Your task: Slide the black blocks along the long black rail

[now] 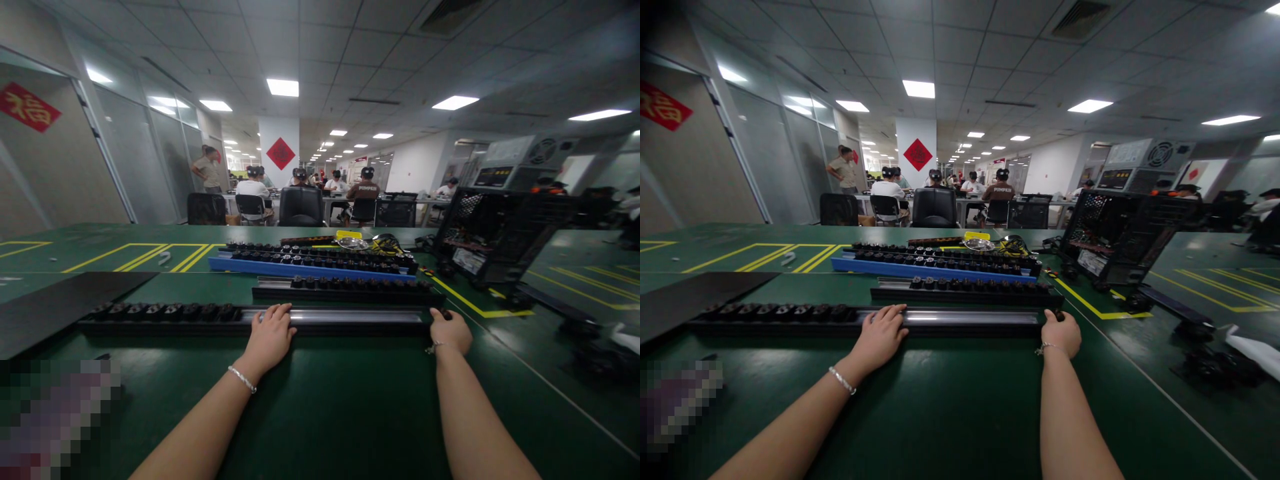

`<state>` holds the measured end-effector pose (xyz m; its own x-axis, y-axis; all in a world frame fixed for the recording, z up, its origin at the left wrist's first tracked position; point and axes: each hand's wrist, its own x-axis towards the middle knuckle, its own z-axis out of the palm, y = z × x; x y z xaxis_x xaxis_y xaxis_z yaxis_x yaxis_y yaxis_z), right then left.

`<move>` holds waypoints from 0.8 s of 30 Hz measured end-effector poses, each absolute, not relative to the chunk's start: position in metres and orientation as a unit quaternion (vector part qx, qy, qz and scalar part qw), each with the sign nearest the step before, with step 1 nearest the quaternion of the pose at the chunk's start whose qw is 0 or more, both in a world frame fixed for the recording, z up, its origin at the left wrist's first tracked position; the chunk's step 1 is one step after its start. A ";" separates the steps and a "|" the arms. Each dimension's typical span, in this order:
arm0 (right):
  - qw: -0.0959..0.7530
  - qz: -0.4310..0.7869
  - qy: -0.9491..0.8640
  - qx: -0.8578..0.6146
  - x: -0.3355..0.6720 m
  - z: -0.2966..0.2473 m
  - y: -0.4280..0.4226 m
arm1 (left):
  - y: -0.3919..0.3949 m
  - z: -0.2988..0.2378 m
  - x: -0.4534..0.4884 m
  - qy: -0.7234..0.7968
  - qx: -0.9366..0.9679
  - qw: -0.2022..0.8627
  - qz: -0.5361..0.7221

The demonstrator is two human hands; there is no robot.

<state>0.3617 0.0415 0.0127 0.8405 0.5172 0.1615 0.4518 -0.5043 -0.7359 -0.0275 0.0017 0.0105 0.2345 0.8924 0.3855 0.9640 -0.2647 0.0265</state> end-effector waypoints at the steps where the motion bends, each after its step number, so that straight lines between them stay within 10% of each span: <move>1: 0.411 0.040 -0.278 -0.867 0.361 0.013 0.041 | 0.002 0.010 -0.028 -0.597 -0.778 0.108 -0.164; 24: 0.418 0.004 -0.168 -0.893 0.403 -0.007 0.036 | -0.003 0.022 -0.027 -0.602 -0.772 0.066 -0.193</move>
<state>0.4027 0.0358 -0.0074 0.9433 0.3034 0.1345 0.2975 -0.5935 -0.7479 -0.0268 -0.0026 0.0219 0.2014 0.9037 0.3779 0.9547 -0.2674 0.1307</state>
